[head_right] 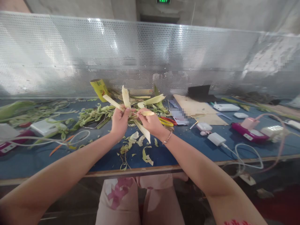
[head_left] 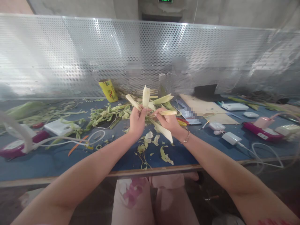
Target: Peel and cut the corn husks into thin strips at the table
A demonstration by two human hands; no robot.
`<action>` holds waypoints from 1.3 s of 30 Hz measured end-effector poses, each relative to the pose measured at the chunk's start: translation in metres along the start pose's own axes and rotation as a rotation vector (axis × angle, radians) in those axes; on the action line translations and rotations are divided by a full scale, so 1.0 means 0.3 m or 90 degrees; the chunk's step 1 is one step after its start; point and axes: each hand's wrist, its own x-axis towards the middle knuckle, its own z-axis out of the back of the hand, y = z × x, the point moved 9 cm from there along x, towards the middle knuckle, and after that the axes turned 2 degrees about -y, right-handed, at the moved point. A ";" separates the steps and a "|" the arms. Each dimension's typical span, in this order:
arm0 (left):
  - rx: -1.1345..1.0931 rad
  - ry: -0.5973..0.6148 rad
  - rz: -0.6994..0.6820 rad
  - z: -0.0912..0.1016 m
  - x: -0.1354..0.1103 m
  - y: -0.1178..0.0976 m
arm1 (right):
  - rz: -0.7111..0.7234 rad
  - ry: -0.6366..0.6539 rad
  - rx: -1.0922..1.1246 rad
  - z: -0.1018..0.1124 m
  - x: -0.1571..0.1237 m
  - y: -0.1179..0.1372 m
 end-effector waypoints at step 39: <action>-0.155 -0.040 0.095 0.013 0.035 0.077 | 0.057 -0.069 -0.061 0.034 -0.007 0.013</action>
